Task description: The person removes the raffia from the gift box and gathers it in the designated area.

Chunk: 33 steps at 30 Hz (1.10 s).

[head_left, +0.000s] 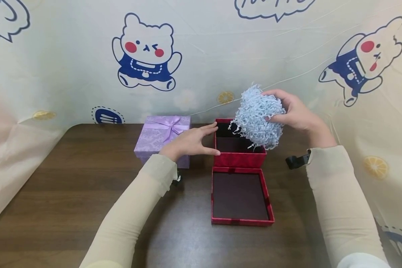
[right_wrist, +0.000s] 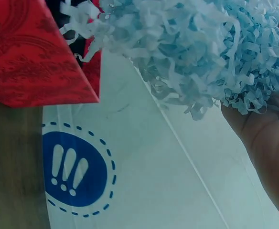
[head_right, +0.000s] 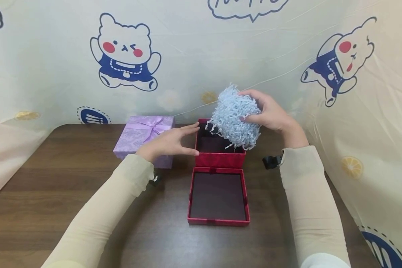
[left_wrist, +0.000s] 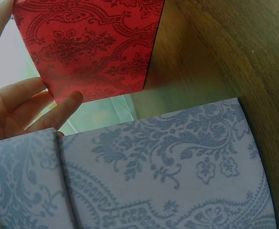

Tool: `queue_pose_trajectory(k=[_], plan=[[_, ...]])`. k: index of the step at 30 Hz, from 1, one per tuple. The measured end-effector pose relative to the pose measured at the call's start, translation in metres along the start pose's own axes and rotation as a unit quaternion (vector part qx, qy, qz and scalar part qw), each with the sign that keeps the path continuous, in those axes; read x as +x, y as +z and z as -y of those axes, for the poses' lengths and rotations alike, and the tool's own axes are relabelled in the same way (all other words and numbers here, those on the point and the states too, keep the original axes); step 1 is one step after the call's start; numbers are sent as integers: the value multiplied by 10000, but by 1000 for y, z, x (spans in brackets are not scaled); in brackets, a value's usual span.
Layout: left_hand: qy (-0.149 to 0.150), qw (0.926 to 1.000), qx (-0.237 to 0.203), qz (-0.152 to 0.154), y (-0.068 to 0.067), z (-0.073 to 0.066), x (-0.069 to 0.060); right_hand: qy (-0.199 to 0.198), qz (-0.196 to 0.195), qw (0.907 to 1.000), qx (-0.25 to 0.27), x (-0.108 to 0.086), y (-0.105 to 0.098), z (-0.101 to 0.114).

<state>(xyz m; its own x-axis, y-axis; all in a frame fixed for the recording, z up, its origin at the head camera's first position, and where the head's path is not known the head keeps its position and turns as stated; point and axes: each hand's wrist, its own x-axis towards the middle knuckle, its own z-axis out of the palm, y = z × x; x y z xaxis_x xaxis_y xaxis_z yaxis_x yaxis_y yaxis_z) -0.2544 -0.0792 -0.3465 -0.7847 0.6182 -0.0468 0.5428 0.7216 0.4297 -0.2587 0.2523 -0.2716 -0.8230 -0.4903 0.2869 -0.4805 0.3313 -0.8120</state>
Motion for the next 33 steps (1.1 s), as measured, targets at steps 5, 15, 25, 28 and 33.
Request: queue_pose_trajectory(k=[5, 15, 25, 28, 33], plan=[[-39, 10000, -53, 17, 0, 0, -1, 65, -166, 9998, -100, -6, -9, 6], [-46, 10000, -81, 22, 0, -1, -1, 181, -356, 9991, 164, -23, -28, 7], [-48, 9999, -125, -7, 1, 0, -1, 315, -499, 9983, -16, -40, -42, -3], [-23, 9999, -115, -11, 1, 1, -1, 449, -527, 9971, -313, -47, -45, -6], [-2, 10000, -89, -17, 1, 1, 0, 444, -561, 9965, -422, -57, -50, -13]])
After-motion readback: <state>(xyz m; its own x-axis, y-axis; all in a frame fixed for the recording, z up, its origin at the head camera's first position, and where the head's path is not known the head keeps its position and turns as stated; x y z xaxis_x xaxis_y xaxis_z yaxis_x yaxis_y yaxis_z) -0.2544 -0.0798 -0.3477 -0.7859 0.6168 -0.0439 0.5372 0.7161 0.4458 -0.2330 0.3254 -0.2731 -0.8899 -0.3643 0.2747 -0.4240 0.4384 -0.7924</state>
